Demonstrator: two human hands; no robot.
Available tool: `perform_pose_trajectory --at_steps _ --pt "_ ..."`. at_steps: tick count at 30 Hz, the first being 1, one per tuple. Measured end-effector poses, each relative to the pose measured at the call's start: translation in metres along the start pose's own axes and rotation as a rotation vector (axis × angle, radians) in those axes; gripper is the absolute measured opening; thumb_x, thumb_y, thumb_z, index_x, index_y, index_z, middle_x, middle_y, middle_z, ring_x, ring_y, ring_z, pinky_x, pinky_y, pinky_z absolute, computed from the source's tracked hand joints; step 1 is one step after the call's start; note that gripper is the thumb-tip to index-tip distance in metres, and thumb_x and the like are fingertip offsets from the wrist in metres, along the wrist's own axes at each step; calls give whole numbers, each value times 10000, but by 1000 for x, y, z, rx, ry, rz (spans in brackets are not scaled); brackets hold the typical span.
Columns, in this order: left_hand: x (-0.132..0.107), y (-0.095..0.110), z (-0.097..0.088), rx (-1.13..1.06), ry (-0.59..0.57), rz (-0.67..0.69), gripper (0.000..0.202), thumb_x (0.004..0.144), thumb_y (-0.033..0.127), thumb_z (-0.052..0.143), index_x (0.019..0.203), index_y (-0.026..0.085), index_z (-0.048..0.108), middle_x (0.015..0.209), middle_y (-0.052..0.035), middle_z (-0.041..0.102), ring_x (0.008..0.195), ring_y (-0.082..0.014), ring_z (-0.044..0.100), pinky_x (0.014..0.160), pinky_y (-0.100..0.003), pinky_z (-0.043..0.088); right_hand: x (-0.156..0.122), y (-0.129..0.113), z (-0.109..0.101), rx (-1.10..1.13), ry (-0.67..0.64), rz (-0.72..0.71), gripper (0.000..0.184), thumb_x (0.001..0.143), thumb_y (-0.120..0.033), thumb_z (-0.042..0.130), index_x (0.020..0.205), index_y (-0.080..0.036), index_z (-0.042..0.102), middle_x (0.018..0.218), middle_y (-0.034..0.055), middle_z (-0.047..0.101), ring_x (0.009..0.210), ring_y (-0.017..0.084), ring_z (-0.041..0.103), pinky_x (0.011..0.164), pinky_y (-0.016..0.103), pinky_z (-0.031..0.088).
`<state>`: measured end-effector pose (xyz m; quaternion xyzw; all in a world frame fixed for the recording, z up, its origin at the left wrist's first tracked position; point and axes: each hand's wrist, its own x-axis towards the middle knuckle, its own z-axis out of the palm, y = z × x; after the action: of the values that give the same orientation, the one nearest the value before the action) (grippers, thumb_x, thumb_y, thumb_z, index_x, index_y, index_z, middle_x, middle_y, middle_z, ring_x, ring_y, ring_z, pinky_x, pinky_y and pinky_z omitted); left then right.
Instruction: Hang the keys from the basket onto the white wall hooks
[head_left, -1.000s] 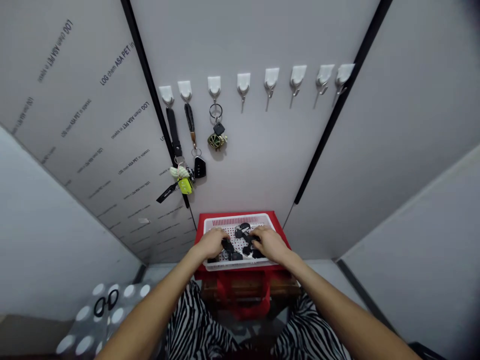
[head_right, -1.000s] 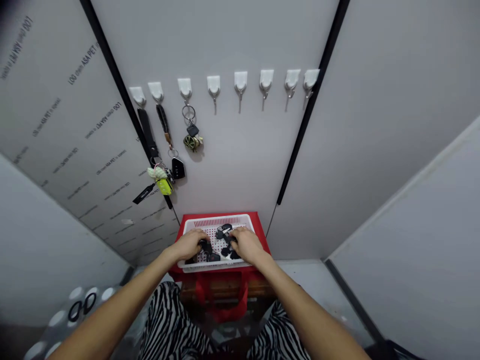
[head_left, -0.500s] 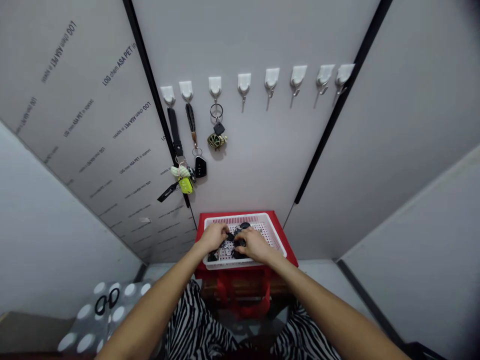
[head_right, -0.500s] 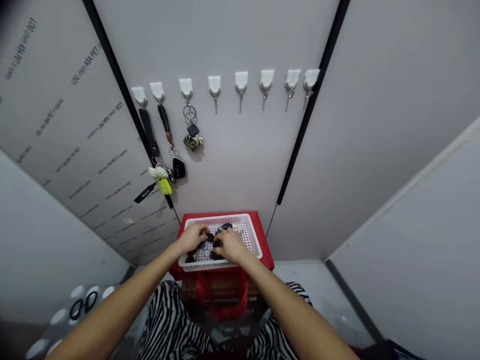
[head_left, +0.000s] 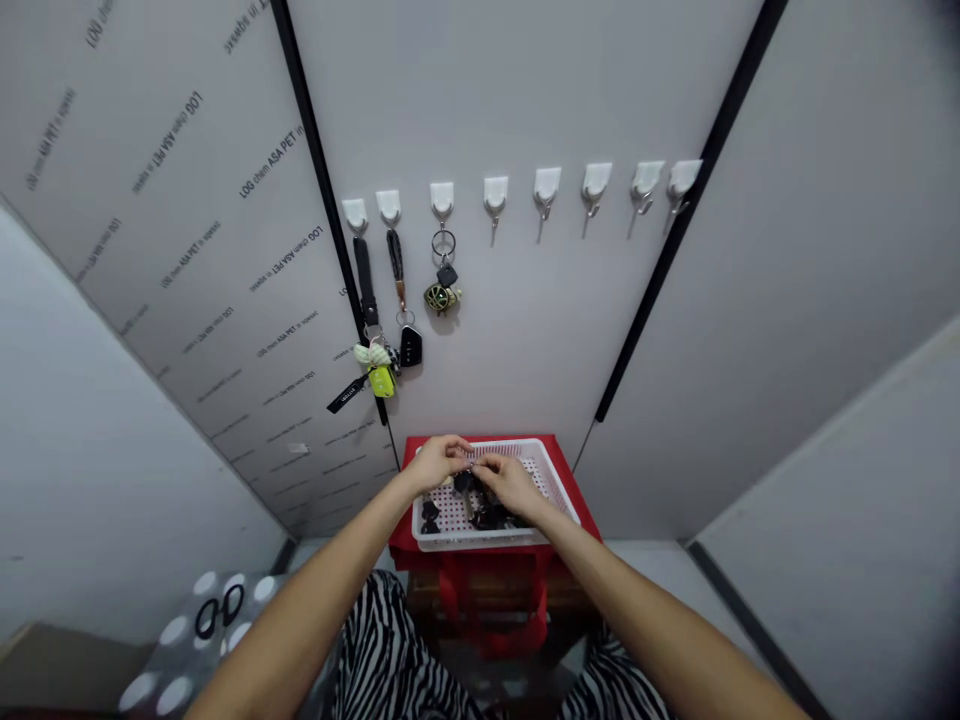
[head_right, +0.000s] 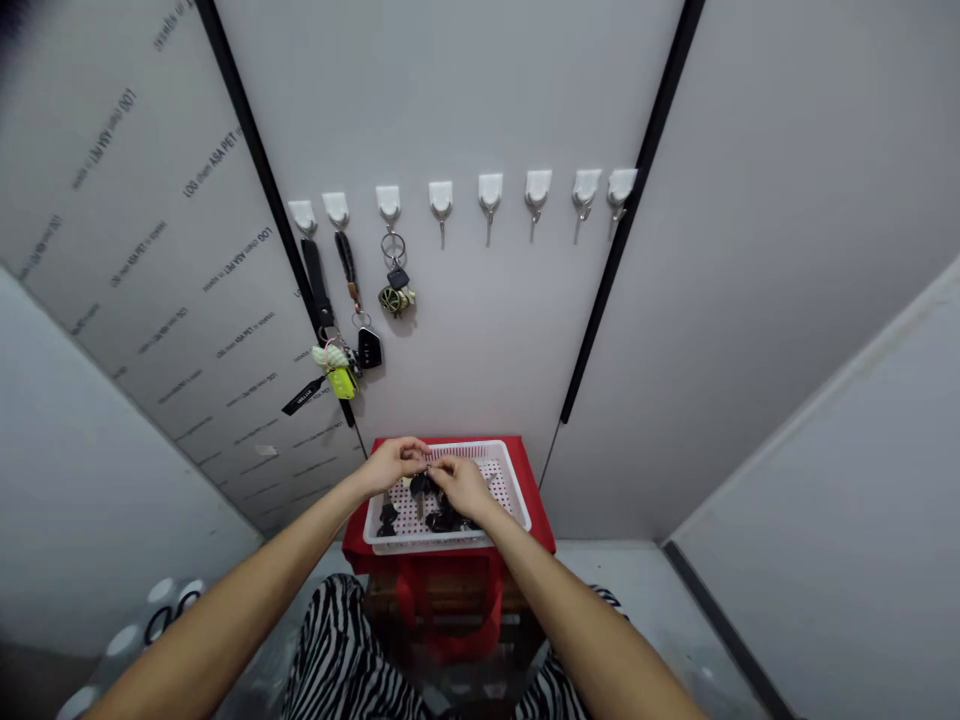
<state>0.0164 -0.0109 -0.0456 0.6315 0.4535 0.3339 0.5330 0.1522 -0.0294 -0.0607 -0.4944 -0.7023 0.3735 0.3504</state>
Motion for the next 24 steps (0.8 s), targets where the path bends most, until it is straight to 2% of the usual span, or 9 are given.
perform_pose_trajectory --at_steps 4,8,13,16,18,21,24 --pt "-4 1 2 -43 51 -62 129 538 175 531 644 115 489 515 47 453 459 -39 397 466 -169 298 6 -2 -8 196 56 117 175 613 -303 437 567 -137 470 426 -50 422 383 51 375 392 167 289" --pt "-10 -1 4 -119 83 -124 232 560 307 528 718 139 507 607 20 503 537 -69 451 495 -188 323 8 -8 -16 304 114 217 175 602 -312 445 564 -142 458 386 -58 419 347 47 375 372 165 305" --pt "-14 -4 10 -495 -19 -175 356 583 407 494 834 153 506 709 -17 540 626 -94 494 574 -222 360 7 -17 -21 502 124 285 164 590 -310 466 565 -150 441 439 -52 463 389 50 436 415 172 369" --pt "-12 -6 14 -651 82 -83 300 547 310 560 781 128 509 708 -23 543 622 -81 497 591 -212 370 5 -18 -20 587 129 311 161 597 -313 468 576 -162 418 486 -37 501 420 60 469 444 187 397" --pt "-7 -5 14 -611 190 -39 228 538 215 567 729 108 505 660 -17 539 573 -64 487 569 -195 372 5 -16 -19 602 135 312 149 612 -308 453 585 -168 407 523 -24 522 443 67 486 472 200 413" --pt "1 1 10 -393 326 -21 124 565 145 513 679 104 484 543 18 499 467 -39 444 485 -168 352 5 -13 -19 513 140 297 122 637 -289 416 653 -170 430 617 12 562 507 94 518 521 236 429" --pt "7 16 3 -130 359 51 171 560 112 496 728 120 465 470 59 440 414 -31 397 421 -149 309 8 -10 -23 308 268 204 186 632 -254 414 777 -147 461 767 63 576 660 131 537 632 277 421"
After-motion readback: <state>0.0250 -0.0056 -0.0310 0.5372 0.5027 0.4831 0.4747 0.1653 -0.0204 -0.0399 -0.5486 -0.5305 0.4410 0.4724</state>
